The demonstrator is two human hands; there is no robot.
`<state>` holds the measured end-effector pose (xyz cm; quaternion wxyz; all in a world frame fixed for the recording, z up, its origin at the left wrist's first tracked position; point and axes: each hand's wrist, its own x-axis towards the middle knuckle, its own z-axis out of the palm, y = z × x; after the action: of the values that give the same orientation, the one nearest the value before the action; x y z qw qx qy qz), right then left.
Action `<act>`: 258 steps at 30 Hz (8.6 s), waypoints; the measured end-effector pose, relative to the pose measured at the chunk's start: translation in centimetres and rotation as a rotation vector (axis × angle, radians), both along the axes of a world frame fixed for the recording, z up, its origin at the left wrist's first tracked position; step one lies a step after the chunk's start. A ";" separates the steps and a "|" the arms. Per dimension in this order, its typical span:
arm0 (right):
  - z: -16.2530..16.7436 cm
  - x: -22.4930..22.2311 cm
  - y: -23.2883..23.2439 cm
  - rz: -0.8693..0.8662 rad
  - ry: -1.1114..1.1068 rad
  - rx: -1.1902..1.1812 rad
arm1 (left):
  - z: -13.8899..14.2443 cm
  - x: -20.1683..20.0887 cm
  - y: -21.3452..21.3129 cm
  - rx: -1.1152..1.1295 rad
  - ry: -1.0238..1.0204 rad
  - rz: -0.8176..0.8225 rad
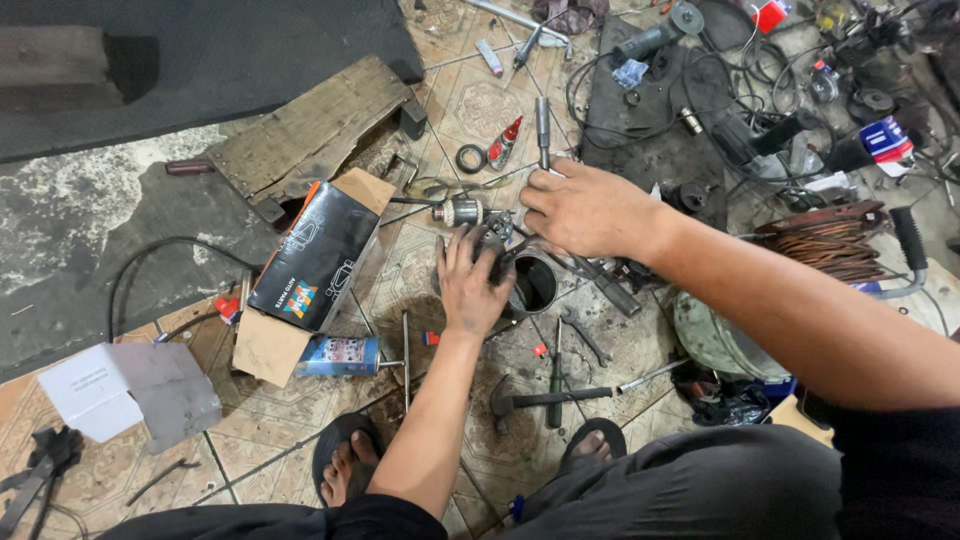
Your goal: The person sits on the floor and works on a small mechanical part, using a hammer, pliers, and a screwdriver to adjust and assemble components. The person repeatedly taps, twists, and repositions the part while handling various tools.
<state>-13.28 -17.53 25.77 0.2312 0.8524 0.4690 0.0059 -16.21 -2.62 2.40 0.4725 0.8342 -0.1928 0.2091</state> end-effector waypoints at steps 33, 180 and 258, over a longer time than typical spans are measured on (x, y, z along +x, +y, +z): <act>-4.9 -1.5 3.4 -0.757 -0.174 0.208 | -2.2 1.2 0.0 -0.270 0.194 0.124; -24.1 -5.8 -15.1 -0.969 0.118 0.523 | 9.5 12.3 6.0 1.152 0.536 -0.542; -13.0 2.2 -6.8 -0.237 0.067 0.463 | 8.2 16.0 1.7 0.805 0.610 -0.560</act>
<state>-11.07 -24.34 12.76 0.0135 0.9313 0.3593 0.0579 -0.20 -0.92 10.62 0.1894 0.8879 -0.3257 -0.2640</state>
